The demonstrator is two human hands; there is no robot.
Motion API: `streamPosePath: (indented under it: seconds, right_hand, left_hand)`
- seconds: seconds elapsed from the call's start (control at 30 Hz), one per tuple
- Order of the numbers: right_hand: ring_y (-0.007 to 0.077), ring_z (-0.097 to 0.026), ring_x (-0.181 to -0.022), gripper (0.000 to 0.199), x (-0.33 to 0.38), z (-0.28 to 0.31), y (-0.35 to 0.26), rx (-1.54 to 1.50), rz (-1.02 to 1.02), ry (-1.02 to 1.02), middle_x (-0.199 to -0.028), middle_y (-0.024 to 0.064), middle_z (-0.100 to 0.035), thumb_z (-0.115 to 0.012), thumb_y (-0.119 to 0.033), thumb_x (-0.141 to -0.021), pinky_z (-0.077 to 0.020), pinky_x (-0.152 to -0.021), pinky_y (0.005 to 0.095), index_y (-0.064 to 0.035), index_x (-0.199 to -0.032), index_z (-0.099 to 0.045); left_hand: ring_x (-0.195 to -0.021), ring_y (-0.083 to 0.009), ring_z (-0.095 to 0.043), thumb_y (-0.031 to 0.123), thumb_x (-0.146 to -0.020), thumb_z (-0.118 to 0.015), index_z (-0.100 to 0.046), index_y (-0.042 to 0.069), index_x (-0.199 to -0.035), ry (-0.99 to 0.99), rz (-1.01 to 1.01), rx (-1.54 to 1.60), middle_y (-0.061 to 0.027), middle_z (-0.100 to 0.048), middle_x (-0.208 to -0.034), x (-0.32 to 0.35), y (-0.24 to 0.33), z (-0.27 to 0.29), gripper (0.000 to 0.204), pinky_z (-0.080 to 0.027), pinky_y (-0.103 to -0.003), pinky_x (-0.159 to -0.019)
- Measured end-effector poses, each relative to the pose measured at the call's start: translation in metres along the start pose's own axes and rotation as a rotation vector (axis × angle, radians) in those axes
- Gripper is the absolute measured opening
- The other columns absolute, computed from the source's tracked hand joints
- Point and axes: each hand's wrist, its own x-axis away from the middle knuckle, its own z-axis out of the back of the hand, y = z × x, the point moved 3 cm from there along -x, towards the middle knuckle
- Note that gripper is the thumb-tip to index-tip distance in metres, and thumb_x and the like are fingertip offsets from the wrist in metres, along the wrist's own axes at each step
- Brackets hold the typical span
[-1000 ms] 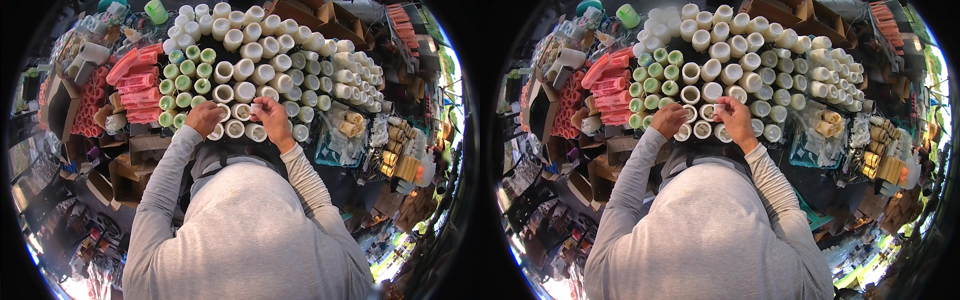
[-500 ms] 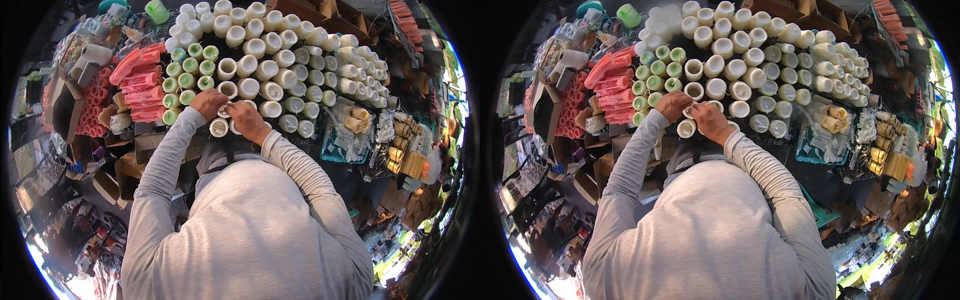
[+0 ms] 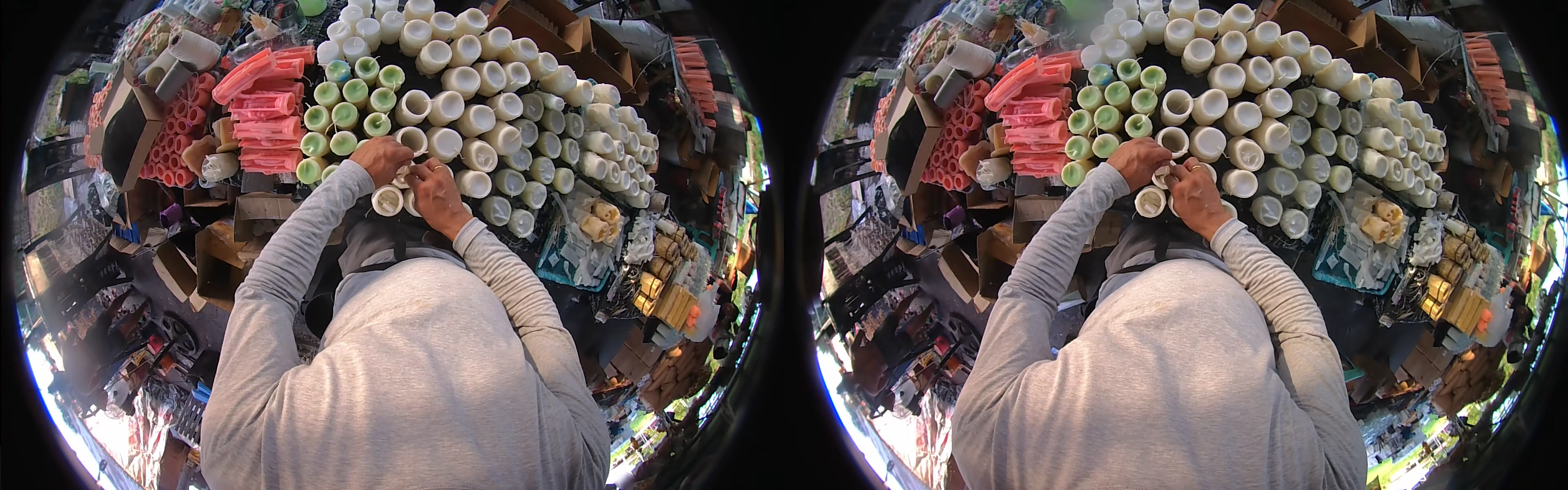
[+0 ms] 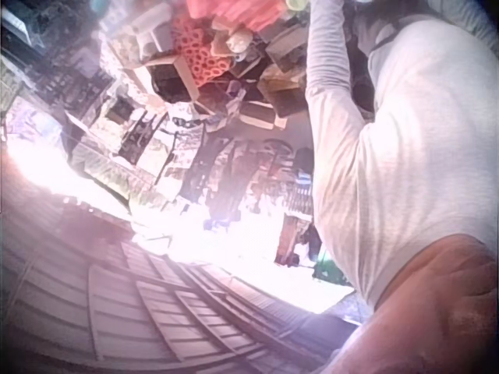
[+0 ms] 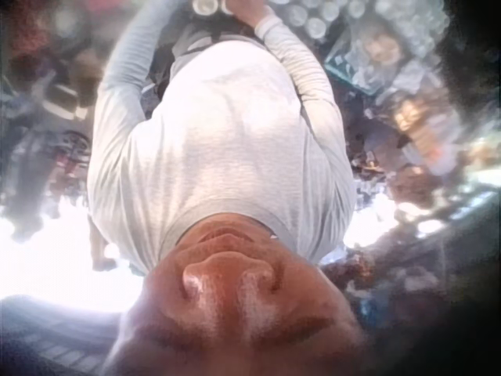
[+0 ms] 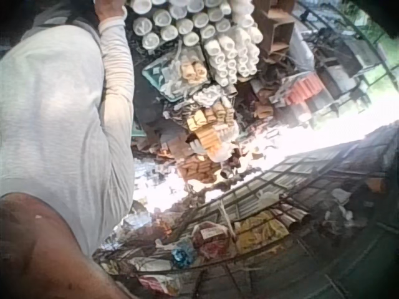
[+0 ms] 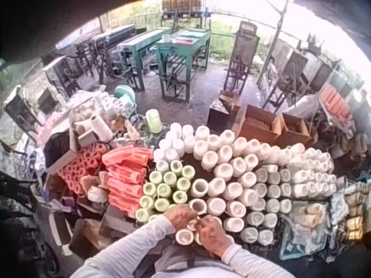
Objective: The person inserts wicks into cylindrical candle molds arranged on a table. The person repeatedly picks up a wick, places it into a mold, and adjusts it by hand. The person handles white and green molds and white wicks throughout the clip.
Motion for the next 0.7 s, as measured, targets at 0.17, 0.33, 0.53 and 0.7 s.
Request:
streamPosePath:
  seconds: [0.17, 0.33, 0.53, 0.7]
  right_hand:
    - [0.0265, -0.059, -0.106, 0.02, 0.003, 0.003, -0.008, 0.084, -0.027, 0.06, -0.109, 0.0058, -0.069, -0.067, -0.014, -0.085, -0.0432, -0.095, 0.0443, -0.0099, -0.101, -0.078]
    - [0.0282, -0.056, -0.107, 0.022, 0.006, 0.007, -0.01, 0.114, -0.043, -0.002, -0.105, 0.0076, -0.064, -0.067, -0.016, -0.085, -0.0409, -0.093, 0.0442, -0.0104, -0.103, -0.077]
    - [0.0282, -0.057, -0.106, 0.032, 0.008, 0.021, -0.012, 0.127, -0.109, 0.002, -0.107, 0.0073, -0.062, -0.067, -0.011, -0.085, -0.0418, -0.092, 0.0439, -0.012, -0.115, -0.076]
    - [0.0282, -0.06, -0.103, 0.02, 0.015, 0.047, -0.002, 0.028, -0.198, 0.106, -0.102, 0.0071, -0.064, -0.07, -0.01, -0.086, -0.0442, -0.09, 0.0452, -0.0109, -0.105, -0.076]
  left_hand:
    - [-0.094, -0.0331, -0.071, 0.014, -0.089, -0.076, -0.076, 0.005, -0.102, -0.012, -0.015, -0.041, -0.0108, -0.077, -0.096, 0.0, 0.003, 0.002, 0.016, -0.058, -0.045, -0.084]
    - [-0.096, -0.034, -0.071, 0.013, -0.087, -0.075, -0.076, 0.007, -0.098, 0.009, -0.025, 0.015, -0.0107, -0.076, -0.096, 0.002, 0.01, 0.009, 0.013, -0.057, -0.047, -0.084]
    - [-0.097, -0.0374, -0.07, 0.014, -0.093, -0.071, -0.073, 0.007, -0.113, 0.093, 0.054, 0.095, -0.0142, -0.074, -0.099, 0.017, 0.016, 0.026, 0.021, -0.056, -0.049, -0.087]
    - [-0.094, -0.0384, -0.07, 0.014, -0.093, -0.07, -0.072, 0.008, -0.11, 0.087, 0.198, -0.096, -0.0141, -0.072, -0.098, 0.03, 0.023, 0.021, 0.018, -0.056, -0.05, -0.084]
